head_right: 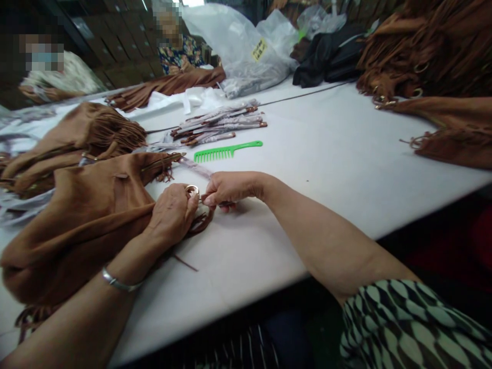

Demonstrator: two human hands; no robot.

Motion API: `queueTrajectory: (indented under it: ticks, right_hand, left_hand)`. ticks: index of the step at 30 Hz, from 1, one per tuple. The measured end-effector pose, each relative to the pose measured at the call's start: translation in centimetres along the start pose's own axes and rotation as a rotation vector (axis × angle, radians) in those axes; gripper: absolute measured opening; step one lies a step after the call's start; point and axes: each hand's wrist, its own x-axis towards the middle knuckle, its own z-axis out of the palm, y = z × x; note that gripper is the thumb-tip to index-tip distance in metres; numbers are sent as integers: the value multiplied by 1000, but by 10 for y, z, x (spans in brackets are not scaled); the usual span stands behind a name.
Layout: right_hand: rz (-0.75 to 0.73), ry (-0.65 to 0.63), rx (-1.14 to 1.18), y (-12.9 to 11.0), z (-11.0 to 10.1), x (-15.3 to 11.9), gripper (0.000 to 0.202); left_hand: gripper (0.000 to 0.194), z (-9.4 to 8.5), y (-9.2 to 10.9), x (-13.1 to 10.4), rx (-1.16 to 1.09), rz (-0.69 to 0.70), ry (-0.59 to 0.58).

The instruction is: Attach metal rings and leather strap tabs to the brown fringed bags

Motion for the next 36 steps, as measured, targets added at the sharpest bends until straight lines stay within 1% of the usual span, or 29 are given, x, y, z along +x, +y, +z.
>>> queueTrajectory:
  ticks: [5, 11, 15, 20, 22, 27, 29, 32, 36]
  right_hand:
    - [33, 27, 25, 1, 3, 4, 18]
    - [60, -63, -26, 0, 3, 7, 22]
    - [56, -38, 18, 0, 4, 8, 22]
    - [73, -32, 38, -1, 6, 9, 24]
    - [79, -7, 38, -2, 7, 9, 23]
    - [89, 14, 72, -4, 8, 9, 20]
    - [76, 16, 84, -2, 7, 9, 20]
    - [55, 23, 105, 1, 5, 8, 21]
    - [25, 16, 134, 5, 2, 7, 22]
  left_hand:
    - [33, 0, 2, -2, 57, 36, -21]
    - [28, 3, 2, -4, 75, 63, 0]
    - [28, 2, 1, -4, 67, 55, -18]
    - [30, -3, -1, -3, 3, 46, -81]
    - [27, -5, -1, -4, -11, 50, -103]
    - [19, -7, 0, -7, 11, 109, -85]
    - [21, -8, -1, -8, -5, 114, -88]
    - [29, -10, -2, -7, -36, 128, -105]
    - [32, -8, -4, -7, -21, 149, -84]
